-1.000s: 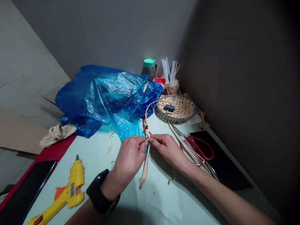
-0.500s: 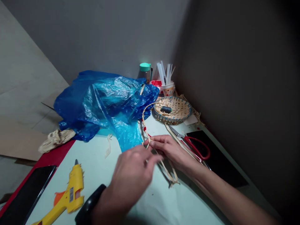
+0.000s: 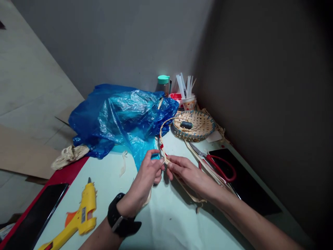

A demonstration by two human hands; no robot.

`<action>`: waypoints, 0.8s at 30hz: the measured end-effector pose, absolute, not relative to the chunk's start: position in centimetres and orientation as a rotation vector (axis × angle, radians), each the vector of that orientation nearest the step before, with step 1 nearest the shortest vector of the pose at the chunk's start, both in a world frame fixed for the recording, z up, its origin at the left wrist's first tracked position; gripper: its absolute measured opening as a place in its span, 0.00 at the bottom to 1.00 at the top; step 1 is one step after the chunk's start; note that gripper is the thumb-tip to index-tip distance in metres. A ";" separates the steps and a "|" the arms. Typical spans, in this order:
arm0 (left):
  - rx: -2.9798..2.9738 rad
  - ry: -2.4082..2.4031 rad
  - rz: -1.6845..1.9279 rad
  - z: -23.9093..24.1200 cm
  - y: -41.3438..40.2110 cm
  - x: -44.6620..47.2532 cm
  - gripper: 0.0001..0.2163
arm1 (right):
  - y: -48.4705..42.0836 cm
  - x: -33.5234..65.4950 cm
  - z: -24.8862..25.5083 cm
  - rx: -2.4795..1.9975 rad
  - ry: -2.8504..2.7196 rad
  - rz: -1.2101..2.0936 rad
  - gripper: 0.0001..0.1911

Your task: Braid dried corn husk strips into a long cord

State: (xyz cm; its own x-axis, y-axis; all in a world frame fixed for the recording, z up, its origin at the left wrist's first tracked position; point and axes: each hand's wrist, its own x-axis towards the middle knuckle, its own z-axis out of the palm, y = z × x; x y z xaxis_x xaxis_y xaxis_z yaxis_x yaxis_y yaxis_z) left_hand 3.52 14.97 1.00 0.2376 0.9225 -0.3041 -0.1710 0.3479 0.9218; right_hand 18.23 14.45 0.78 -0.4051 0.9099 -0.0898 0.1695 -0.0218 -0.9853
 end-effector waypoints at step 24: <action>0.924 1.156 0.994 0.5 14.3 2.8 0.08 | 12.3 17.5 1.6 -1.363 -2.303 0.412 0.11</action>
State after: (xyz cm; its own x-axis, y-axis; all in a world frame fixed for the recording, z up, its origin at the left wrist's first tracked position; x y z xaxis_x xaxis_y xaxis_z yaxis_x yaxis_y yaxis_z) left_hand 2.84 14.34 0.45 0.1150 0.9517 -0.2846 -0.1385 0.2991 0.9441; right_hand 17.47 12.35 1.63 -0.4241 0.8804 0.2120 0.7525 0.4729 -0.4583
